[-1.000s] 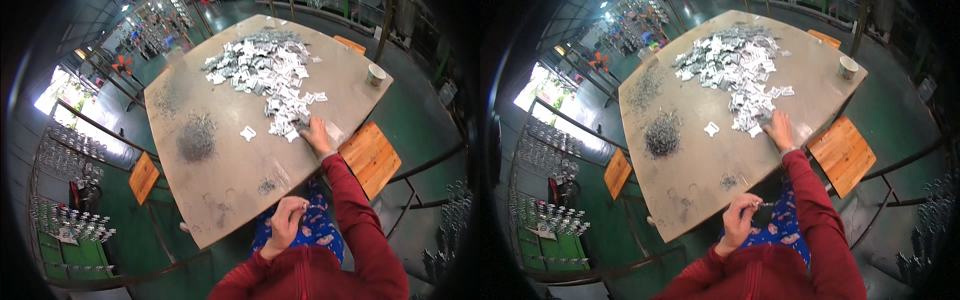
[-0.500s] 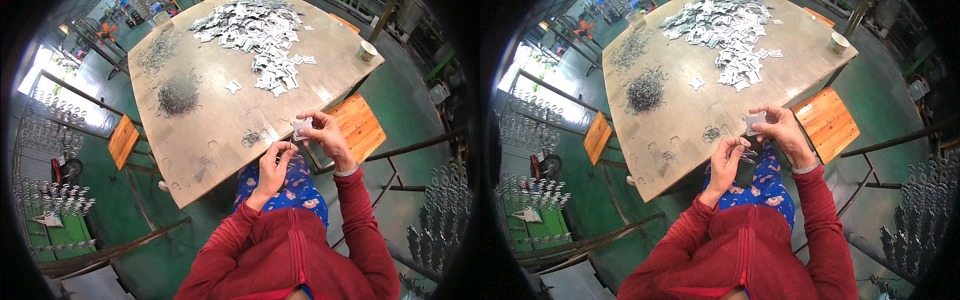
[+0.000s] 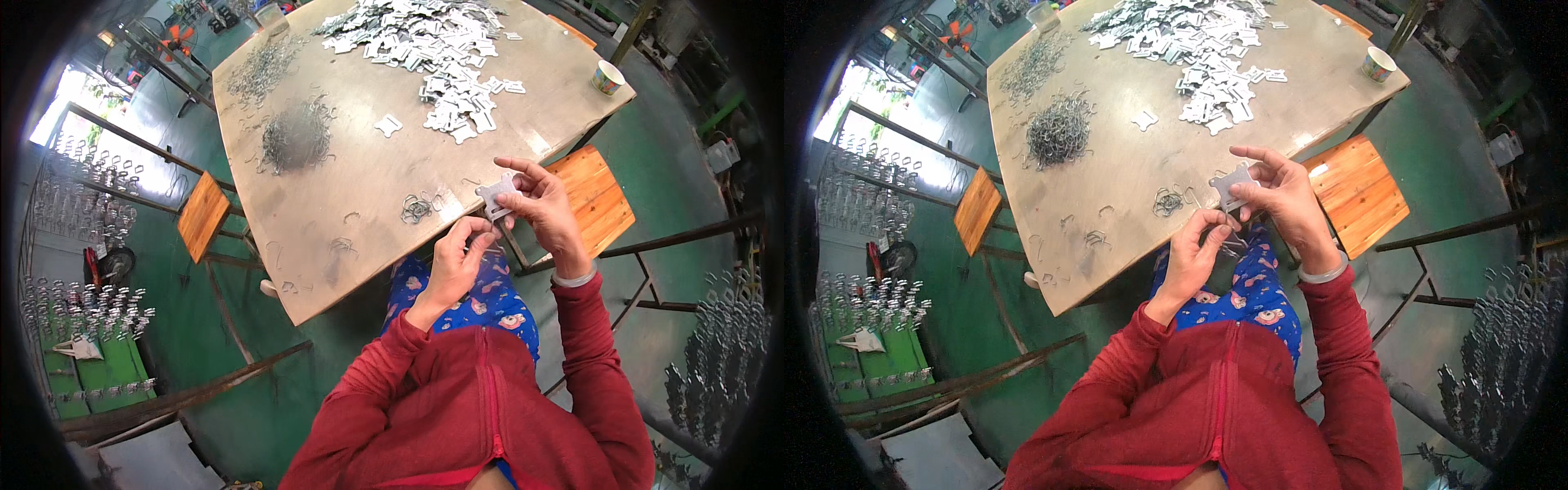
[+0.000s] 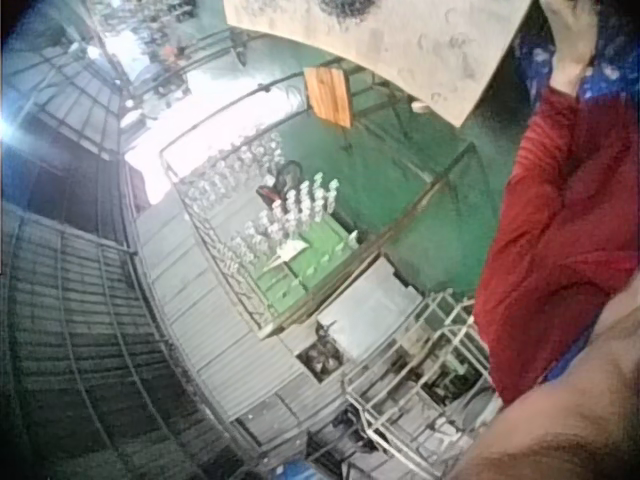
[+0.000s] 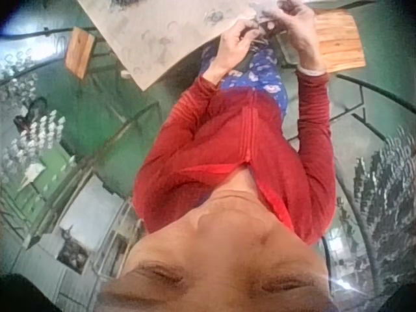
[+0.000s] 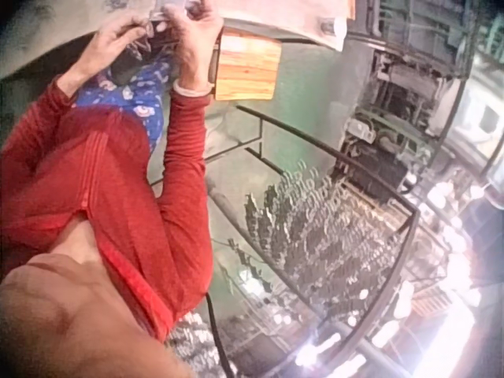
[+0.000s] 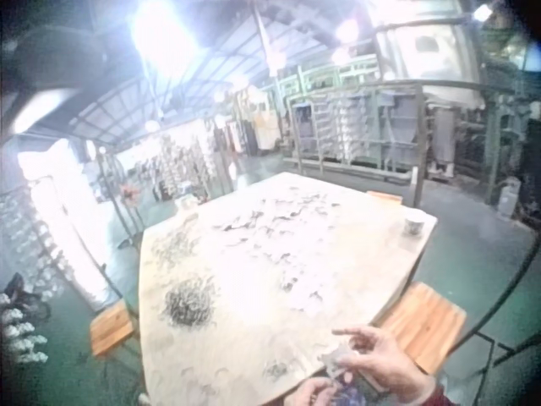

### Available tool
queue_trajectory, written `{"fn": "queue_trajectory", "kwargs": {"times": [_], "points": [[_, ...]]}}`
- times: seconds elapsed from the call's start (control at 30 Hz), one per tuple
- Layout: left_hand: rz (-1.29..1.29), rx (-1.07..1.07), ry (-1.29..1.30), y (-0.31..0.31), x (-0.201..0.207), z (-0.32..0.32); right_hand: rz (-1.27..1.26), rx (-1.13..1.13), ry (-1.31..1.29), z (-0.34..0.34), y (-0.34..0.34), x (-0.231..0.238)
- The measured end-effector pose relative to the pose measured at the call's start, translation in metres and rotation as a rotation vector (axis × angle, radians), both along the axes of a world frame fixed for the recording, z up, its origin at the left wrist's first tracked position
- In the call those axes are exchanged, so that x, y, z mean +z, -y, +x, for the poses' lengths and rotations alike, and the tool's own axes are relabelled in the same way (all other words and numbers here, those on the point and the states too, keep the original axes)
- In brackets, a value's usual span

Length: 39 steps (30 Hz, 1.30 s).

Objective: The person attaches small metal plates to metal hooks by hand and hangs the completed assemblies onto a large metal rack. The person picks up hooks and plates from a table, joins them together, and then hangs them on a multi-tiered rack in a workshop.

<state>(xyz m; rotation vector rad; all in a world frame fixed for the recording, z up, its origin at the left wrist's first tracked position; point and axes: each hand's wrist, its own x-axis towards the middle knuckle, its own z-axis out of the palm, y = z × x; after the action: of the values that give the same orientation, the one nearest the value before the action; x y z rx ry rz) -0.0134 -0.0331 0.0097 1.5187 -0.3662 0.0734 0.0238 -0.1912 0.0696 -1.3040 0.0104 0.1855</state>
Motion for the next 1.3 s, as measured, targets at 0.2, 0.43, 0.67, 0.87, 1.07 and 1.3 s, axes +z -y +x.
{"fn": "queue_trajectory", "kwargs": {"times": [0.2, 0.43, 0.67, 0.87, 1.07, 1.3], "points": [[0.114, 0.037, 0.037, -0.007, -0.007, 0.004, -0.173, -0.07, 0.087, -0.001, -0.013, 0.004], [0.184, 0.106, 0.148, -0.036, -0.01, 0.017, -0.464, -0.071, 0.325, -0.03, -0.02, 0.01], [1.079, 0.652, 0.299, -0.196, -0.058, 0.18, -0.367, -0.073, 0.27, -0.026, -0.022, 0.004], [1.463, 0.455, 0.407, -0.223, -0.067, 0.196, -0.32, -0.104, 0.21, -0.026, -0.019, 0.003], [1.207, 0.325, 0.537, -0.167, -0.056, 0.156, -0.329, -0.074, 0.226, -0.039, -0.023, 0.007], [0.465, 0.107, 0.074, -0.086, -0.009, 0.104, -0.331, -0.14, 0.233, -0.045, -0.023, -0.001]]}}
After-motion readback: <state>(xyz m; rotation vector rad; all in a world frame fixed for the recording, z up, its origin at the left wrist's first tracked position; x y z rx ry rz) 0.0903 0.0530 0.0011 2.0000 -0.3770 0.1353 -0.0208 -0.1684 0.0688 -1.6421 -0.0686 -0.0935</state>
